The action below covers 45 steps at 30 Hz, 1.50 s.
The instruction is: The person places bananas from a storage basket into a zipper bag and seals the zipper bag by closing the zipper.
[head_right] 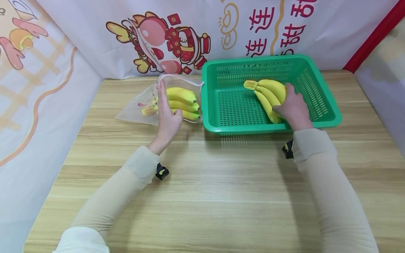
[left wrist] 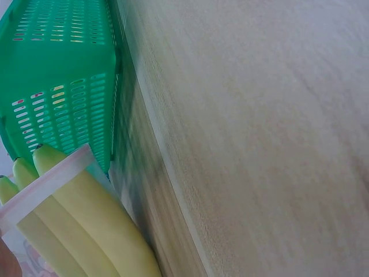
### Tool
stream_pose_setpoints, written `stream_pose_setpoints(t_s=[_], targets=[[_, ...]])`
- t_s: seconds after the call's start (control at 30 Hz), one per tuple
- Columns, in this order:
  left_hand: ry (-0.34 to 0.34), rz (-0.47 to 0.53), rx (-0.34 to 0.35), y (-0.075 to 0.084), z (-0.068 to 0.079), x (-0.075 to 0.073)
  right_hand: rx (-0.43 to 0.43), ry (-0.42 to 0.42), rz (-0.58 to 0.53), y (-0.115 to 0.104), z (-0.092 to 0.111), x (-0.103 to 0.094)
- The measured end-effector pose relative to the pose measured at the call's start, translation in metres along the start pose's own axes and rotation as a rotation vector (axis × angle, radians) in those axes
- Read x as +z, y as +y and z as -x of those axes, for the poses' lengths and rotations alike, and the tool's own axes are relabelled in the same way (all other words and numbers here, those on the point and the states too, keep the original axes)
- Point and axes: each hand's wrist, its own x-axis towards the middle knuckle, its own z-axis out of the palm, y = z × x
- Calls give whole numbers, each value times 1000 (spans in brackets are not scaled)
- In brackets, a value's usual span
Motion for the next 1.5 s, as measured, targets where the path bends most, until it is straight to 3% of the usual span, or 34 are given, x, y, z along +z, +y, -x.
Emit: stream_pose_setpoints(t_s=[0.37, 0.6, 1.23, 1.5], targets=[[0, -1, 0, 1, 0, -1, -36, -5, 75, -3, 1, 2], [2, -3, -4, 1, 1, -1, -40, -7, 67, -5, 1, 2], [-10, -27, 4, 1, 1, -3, -77, 198, 29, -11, 8, 5], [-26, -24, -9, 2, 1, -3, -96, 329, -83, -10, 10, 6]])
